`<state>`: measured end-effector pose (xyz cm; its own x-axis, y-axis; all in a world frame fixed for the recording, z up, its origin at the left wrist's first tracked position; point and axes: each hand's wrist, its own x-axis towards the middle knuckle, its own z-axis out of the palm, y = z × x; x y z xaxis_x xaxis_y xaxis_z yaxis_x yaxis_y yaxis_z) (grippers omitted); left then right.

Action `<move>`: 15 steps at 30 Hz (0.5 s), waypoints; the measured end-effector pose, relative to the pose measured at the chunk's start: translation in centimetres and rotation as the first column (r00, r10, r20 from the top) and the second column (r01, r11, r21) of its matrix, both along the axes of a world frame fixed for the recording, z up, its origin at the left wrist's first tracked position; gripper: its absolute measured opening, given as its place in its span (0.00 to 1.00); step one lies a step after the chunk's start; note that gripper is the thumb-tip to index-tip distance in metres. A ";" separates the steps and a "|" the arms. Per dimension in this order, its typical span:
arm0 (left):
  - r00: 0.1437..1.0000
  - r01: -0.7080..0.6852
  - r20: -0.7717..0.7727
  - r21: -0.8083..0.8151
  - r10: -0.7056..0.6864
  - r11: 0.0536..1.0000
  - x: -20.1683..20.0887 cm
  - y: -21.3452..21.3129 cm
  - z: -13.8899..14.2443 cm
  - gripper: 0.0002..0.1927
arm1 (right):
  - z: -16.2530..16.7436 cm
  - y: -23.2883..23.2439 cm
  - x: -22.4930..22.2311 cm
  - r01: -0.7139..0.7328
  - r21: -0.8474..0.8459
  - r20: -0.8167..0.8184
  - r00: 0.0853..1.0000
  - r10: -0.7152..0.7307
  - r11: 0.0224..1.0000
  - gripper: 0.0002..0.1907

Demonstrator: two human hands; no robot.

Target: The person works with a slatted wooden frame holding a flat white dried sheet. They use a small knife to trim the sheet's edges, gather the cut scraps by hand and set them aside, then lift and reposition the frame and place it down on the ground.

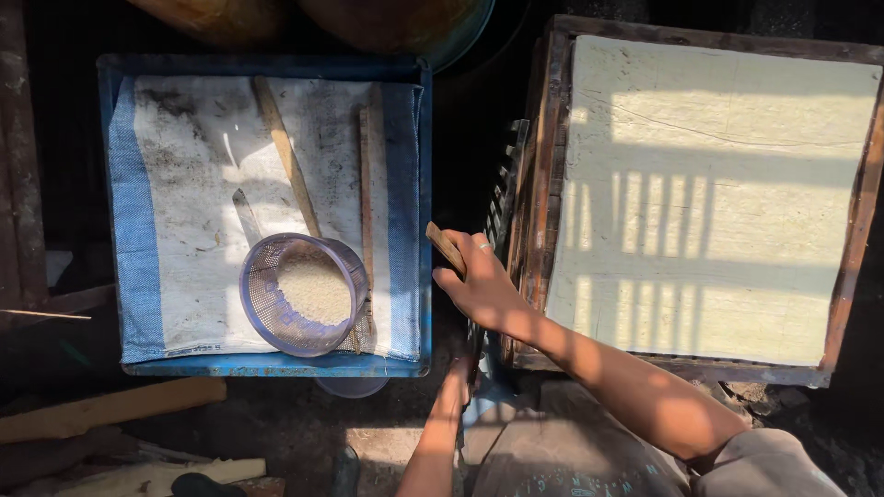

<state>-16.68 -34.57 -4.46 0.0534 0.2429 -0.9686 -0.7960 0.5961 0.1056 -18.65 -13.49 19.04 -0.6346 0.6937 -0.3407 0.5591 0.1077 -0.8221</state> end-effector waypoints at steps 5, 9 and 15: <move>0.992 0.056 -0.103 -0.116 -0.068 0.992 -1.6 6.2 -3.7 0.22 | -8.0 -0.6 -5.6 -0.103 -0.146 -0.021 0.995 0.101 0.984 0.26; 0.985 0.045 -0.156 -0.150 -0.069 0.988 -1.4 8.3 -6.5 0.35 | -13.0 -0.7 -10.9 0.018 -0.334 0.051 0.999 -0.001 0.942 0.27; 0.911 0.197 -0.366 -0.017 -0.190 0.980 0.7 7.8 -7.0 0.33 | -14.8 -3.5 -14.4 0.064 0.086 -0.234 0.971 -0.042 0.994 0.34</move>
